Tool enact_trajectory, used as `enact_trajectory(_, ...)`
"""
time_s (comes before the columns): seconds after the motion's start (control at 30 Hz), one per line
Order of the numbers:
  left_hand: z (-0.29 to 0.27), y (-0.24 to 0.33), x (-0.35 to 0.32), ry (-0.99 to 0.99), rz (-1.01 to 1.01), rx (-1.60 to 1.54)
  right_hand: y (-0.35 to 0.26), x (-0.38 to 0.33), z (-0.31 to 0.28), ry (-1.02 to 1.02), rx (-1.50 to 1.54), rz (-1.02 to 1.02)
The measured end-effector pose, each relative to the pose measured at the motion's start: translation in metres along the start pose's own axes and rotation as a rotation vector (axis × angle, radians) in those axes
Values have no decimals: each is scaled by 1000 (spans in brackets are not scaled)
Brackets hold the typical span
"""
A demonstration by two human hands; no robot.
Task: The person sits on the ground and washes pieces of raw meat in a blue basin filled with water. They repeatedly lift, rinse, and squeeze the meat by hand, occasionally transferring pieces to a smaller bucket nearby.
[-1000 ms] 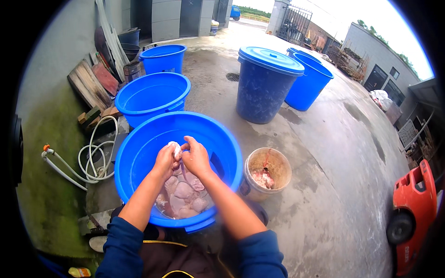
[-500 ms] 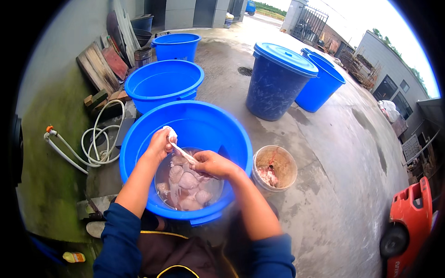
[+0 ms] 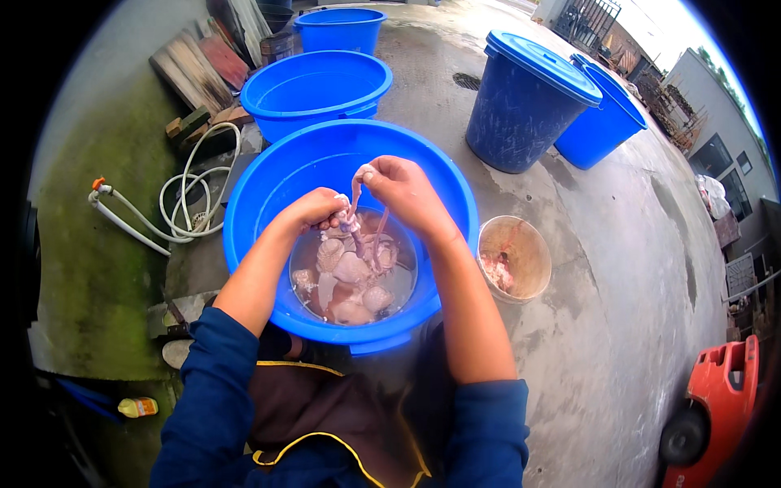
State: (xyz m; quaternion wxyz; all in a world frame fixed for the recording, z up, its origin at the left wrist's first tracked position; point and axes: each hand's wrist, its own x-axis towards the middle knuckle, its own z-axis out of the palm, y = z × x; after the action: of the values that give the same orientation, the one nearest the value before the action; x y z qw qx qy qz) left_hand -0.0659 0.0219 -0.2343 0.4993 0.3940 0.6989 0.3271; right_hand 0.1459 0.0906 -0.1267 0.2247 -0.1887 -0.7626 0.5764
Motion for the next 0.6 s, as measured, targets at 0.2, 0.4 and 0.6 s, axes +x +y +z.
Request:
enact_trajectory(0.2,13,18,-14,-155,158,-83,32,3,-7,65,-122,6)
enact_trajectory(0.4,18,36,-31,-153,256,-66,57,-3,1,65,-403,124)
enact_trajectory(0.6,23,35,-44,-107,165,-293,49,2,12,118,-42,250)
